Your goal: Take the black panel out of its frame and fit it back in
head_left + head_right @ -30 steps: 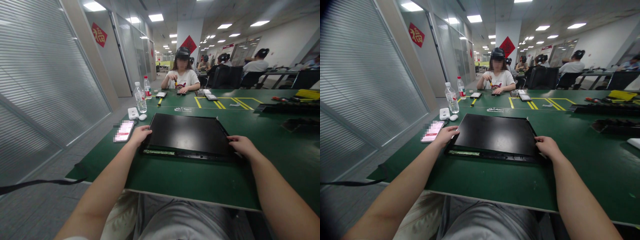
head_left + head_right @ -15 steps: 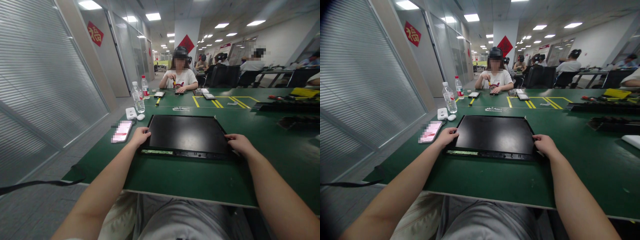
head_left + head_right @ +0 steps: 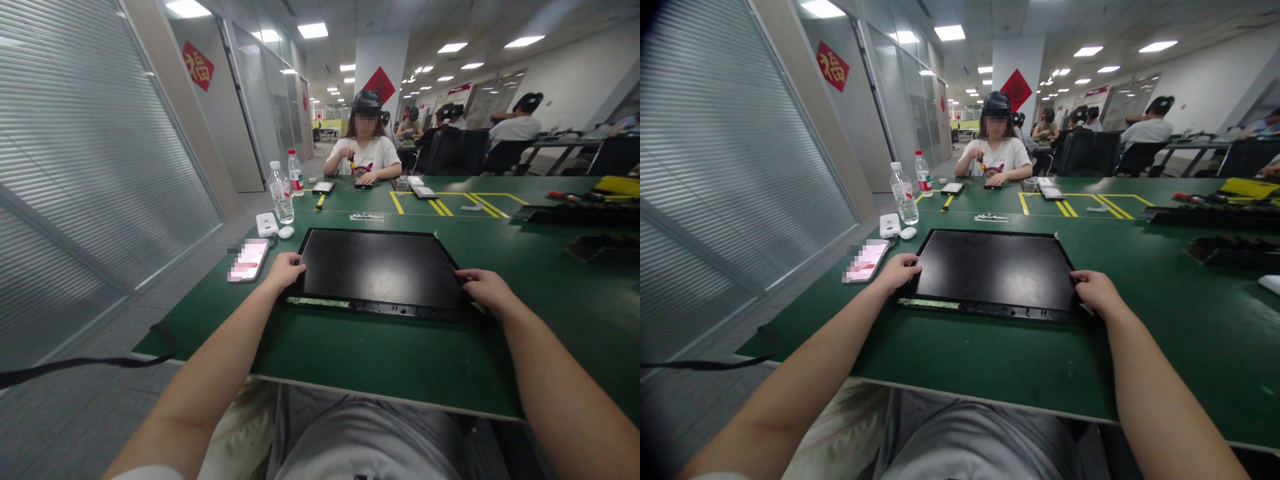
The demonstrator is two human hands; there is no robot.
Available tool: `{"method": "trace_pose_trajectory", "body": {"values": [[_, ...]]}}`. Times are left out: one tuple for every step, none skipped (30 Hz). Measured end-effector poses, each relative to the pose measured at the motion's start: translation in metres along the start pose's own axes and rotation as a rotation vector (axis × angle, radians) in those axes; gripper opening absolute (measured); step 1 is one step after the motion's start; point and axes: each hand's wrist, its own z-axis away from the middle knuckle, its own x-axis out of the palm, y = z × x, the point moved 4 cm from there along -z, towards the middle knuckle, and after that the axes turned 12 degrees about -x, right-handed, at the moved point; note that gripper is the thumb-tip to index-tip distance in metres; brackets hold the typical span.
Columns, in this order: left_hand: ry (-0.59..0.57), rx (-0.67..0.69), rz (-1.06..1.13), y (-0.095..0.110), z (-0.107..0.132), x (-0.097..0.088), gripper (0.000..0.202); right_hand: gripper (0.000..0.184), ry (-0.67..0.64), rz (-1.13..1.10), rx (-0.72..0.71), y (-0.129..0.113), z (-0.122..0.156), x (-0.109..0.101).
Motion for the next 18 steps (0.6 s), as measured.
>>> {"method": "trace_pose_trajectory", "body": {"values": [[0.004, 0.009, -0.008, 0.0013, 0.0008, -0.0002, 0.014, 0.056, 0.003, -0.005, 0.000, 0.0003, 0.0001, 0.0004], [0.007, 0.018, -0.015, 0.0024, 0.0014, -0.0005, 0.013, 0.057, 0.003, -0.010, 0.002, 0.0003, 0.0002, 0.0007], [0.007, 0.025, -0.020, 0.0033, 0.0018, -0.0007, 0.013, 0.058, 0.001, -0.014, 0.005, 0.0001, 0.0004, 0.0010], [0.004, 0.029, -0.021, 0.0038, 0.0020, -0.0008, 0.013, 0.058, -0.002, -0.018, 0.009, -0.0005, 0.0006, 0.0012], [0.000, 0.031, -0.019, 0.0041, 0.0021, -0.0008, 0.012, 0.059, -0.007, -0.021, 0.014, -0.0012, 0.0009, 0.0013], [-0.004, 0.032, -0.015, 0.0042, 0.0021, -0.0008, 0.012, 0.059, -0.010, -0.024, 0.021, -0.0019, 0.0011, 0.0012], [-0.010, 0.033, -0.010, 0.0042, 0.0019, -0.0007, 0.013, 0.060, -0.013, -0.028, 0.028, -0.0026, 0.0013, 0.0010], [-0.018, 0.036, -0.004, 0.0041, 0.0017, -0.0005, 0.013, 0.060, -0.017, -0.033, 0.035, -0.0030, 0.0015, 0.0009], [-0.025, 0.040, 0.001, 0.0041, 0.0015, -0.0003, 0.013, 0.060, -0.022, -0.040, 0.041, -0.0031, 0.0016, 0.0009], [-0.027, 0.042, 0.005, 0.0040, 0.0013, -0.0003, 0.013, 0.059, -0.026, -0.047, 0.045, -0.0030, 0.0016, 0.0010], [-0.028, 0.044, 0.007, 0.0039, 0.0010, -0.0003, 0.013, 0.059, -0.029, -0.054, 0.044, -0.0026, 0.0014, 0.0012], [-0.027, 0.045, 0.008, 0.0038, 0.0008, -0.0004, 0.014, 0.058, -0.031, -0.059, 0.041, -0.0019, 0.0012, 0.0014], [-0.027, 0.045, 0.007, 0.0036, 0.0006, -0.0005, 0.015, 0.057, -0.030, -0.062, 0.035, -0.0011, 0.0009, 0.0016], [-0.026, 0.047, 0.006, 0.0034, 0.0005, -0.0007, 0.016, 0.057, -0.025, -0.064, 0.029, -0.0002, 0.0006, 0.0018], [-0.027, 0.051, 0.006, 0.0034, 0.0004, -0.0009, 0.016, 0.057, -0.019, -0.063, 0.023, 0.0006, 0.0003, 0.0019], [-0.030, 0.055, 0.005, 0.0034, 0.0003, -0.0010, 0.016, 0.057, -0.011, -0.061, 0.020, 0.0013, 0.0000, 0.0019], [-0.033, 0.061, 0.004, 0.0034, 0.0003, -0.0010, 0.015, 0.057, -0.004, -0.057, 0.020, 0.0017, -0.0001, 0.0018], [-0.033, 0.063, 0.003, 0.0033, 0.0002, -0.0012, 0.015, 0.057, 0.000, -0.053, 0.024, 0.0019, -0.0002, 0.0017]]}}
